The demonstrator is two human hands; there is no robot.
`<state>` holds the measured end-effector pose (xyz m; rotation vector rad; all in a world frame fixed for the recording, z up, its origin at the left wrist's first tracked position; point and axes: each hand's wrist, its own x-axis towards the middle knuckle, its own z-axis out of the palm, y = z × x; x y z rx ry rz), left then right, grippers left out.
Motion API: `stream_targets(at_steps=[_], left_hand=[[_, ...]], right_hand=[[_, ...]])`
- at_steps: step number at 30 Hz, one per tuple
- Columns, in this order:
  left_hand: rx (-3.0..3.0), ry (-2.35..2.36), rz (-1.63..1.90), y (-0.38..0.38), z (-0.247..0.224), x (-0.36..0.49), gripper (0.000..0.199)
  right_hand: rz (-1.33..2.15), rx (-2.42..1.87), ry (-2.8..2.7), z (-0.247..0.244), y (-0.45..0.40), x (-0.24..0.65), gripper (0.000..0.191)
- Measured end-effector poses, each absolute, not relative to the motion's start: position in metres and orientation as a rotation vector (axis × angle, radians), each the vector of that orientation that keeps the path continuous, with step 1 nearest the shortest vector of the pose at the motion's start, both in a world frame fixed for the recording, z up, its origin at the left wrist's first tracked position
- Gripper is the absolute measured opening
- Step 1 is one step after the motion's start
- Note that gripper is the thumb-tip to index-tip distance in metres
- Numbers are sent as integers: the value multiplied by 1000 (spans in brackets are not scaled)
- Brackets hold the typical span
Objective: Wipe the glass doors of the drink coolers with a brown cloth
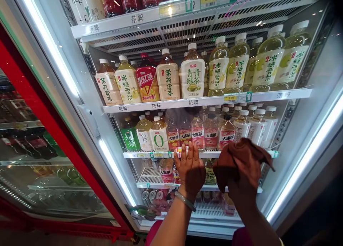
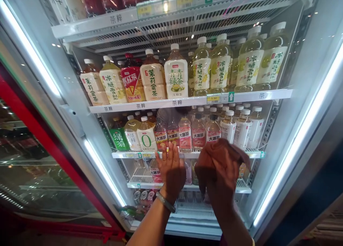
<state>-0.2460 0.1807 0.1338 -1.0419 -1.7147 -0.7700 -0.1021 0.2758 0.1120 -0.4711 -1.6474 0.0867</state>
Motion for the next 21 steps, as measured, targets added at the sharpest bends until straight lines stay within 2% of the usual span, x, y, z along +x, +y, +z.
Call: stream_targets(at_steps=[4,9,12,16,19,21], left_hand=[[-1047,-1721,-760,181,132,-248,60],[-1045,-1661,-757,179,136,-252,54],[-1047,-1704,-770,180,137,-247,55],[-1007,-1817,-756,190,124,-227,56],[-1039,-1809,-750,199,109,-212,52],[-1040,-1795,-766,203,102,-207,52]], right_hand=[[38,-517,-1669,145,268,-120,52],[-97,-265,-1877,93,257,-117,57],[-57,-353,-1845,78,268,-98,58],[9,-458,-1733,110,285,-86,48],[-18,-459,-1788,124,285,-90,52],[-85,-376,-1857,114,284,-90,56]])
